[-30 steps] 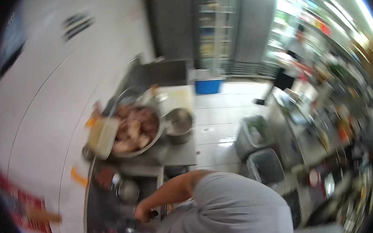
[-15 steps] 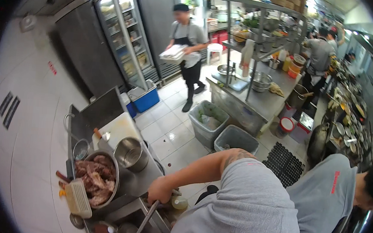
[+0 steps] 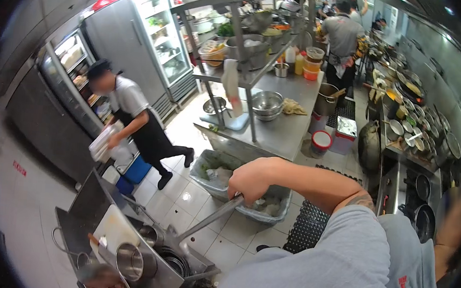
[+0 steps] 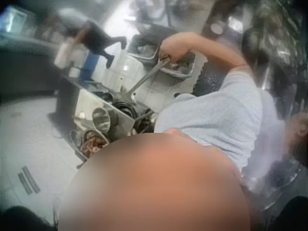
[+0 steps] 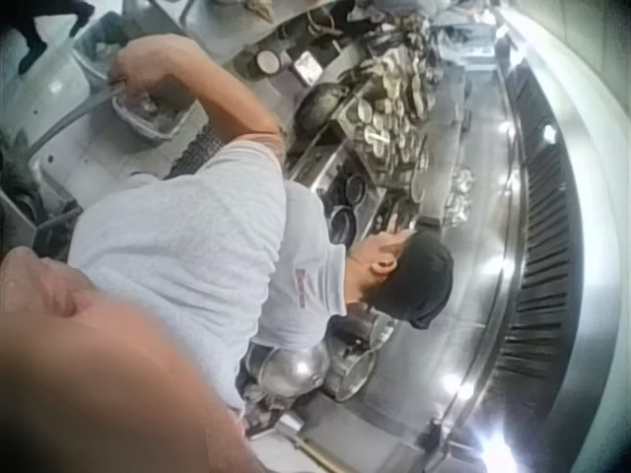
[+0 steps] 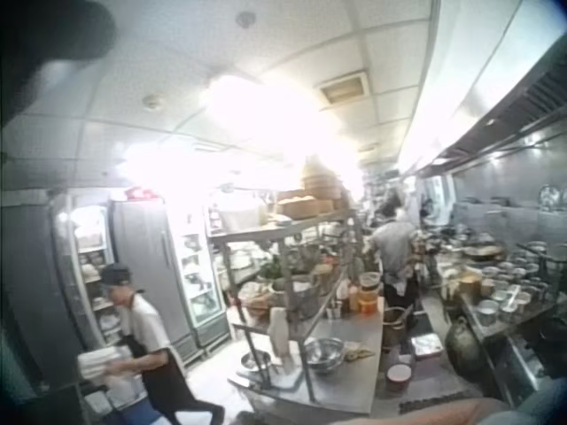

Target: The person prepares a dish in a commercial kitchen by mixing ingredients in a metal bowl. They add various items from containers, including chopped vegetables and a white powder, and mix them by hand. The person also uses a lighter to ignite a gas burner and handles a ladle and a bowl of noodles.

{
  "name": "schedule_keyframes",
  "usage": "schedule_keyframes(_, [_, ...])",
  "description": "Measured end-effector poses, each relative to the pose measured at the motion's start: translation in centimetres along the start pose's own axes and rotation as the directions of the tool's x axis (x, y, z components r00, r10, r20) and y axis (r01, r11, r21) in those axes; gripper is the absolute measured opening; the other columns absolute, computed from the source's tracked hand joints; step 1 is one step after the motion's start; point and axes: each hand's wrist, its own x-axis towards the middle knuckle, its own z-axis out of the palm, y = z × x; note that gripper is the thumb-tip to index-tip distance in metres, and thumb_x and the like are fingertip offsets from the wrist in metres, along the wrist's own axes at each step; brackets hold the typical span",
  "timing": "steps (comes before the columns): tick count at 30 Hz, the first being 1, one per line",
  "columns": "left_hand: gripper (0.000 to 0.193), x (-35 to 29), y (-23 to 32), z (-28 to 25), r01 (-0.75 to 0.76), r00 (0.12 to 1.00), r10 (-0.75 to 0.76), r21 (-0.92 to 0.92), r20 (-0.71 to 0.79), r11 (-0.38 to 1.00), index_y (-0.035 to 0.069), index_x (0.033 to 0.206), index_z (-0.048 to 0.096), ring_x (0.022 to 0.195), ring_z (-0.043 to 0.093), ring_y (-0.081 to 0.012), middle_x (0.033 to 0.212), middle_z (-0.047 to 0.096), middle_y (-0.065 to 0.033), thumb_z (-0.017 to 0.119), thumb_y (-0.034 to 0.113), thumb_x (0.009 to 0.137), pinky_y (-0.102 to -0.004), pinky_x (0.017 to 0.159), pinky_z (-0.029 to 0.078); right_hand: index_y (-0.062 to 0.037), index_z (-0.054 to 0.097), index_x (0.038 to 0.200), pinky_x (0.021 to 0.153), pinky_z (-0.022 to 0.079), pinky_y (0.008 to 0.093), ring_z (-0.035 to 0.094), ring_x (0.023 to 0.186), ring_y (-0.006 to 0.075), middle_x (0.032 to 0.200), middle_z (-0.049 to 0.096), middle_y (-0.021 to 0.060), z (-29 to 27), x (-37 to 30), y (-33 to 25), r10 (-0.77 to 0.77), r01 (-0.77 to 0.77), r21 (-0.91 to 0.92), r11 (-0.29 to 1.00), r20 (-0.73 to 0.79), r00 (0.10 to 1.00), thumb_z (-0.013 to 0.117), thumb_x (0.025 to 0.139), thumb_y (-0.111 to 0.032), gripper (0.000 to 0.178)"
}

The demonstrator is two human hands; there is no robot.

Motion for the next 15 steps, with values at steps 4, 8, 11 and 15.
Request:
schedule_keyframes(4, [0.031, 15.1, 14.3, 2.5, -0.461, 0.887, 0.459, 0.027, 0.051, 0.887, -0.007, 0.113, 0.058, 0.096, 0.064, -0.035, 0.1, 0.064, -0.0231, 0.06, 0.013, 0.089, -0.0355, 0.086, 0.052, -0.008, 0.07, 0.104, 0.064, 0.052, 0.0437, 0.067, 0.08, 0.0292, 0.088, 0.07, 0.0129, 5.9, 2.6, 9.6, 0.364, -0.366, 0.055, 0.929, 0.037, 0.931, 0.065, 0.071, -0.013, 0.034])
schedule_keyframes(8, [0.041, 34.6, 10.0, 13.9, -0.402, 0.898, 0.439, 0.361, -0.025, 0.841, -0.004, 0.121, 0.055, 0.108, 0.057, -0.038, 0.118, 0.057, -0.0236, 0.062, 0.019, 0.089, -0.0416, 0.091, 0.046, -0.0078, 0.07, 0.097, 0.065, 0.051, 0.0458, 0.067, 0.08, 0.031, 0.087, 0.069, 0.0135, 9.5, 6.8, 14.5, 0.515, -0.519, 0.144, 0.843, 0.069, 0.855, 0.064, 0.07, -0.012, 0.028])
schedule_keyframes(11, [0.046, 39.8, 21.5, 16.1, -0.624, 0.779, 0.619, -0.034, -0.098, 0.78, -0.006, 0.126, 0.052, 0.109, 0.056, -0.0383, 0.119, 0.056, -0.0237, 0.063, 0.022, 0.09, -0.0421, 0.094, 0.044, -0.0066, 0.07, 0.094, 0.062, 0.051, 0.0447, 0.067, 0.074, 0.03, 0.082, 0.069, 0.0126, 9.0, 6.0, 15.8, 0.608, -0.585, 0.304, 0.752, 0.023, 0.794, 0.064, 0.07, -0.012, 0.025])
schedule_keyframes(15, [0.055, 44.1, 39.3, 19.3, -0.733, 0.659, 0.731, -0.366, -0.176, 0.573, -0.006, 0.132, 0.048, 0.114, 0.054, -0.032, 0.128, 0.054, -0.0216, 0.066, 0.026, 0.091, -0.0385, 0.096, 0.043, -0.0083, 0.072, 0.092, 0.066, 0.052, 0.0461, 0.067, 0.08, 0.0316, 0.087, 0.07, 0.0136, 10.9, 4.5, 17.2, 0.657, -0.565, 0.459, 0.686, -0.056, 0.752, 0.063, 0.07, -0.012, 0.024])
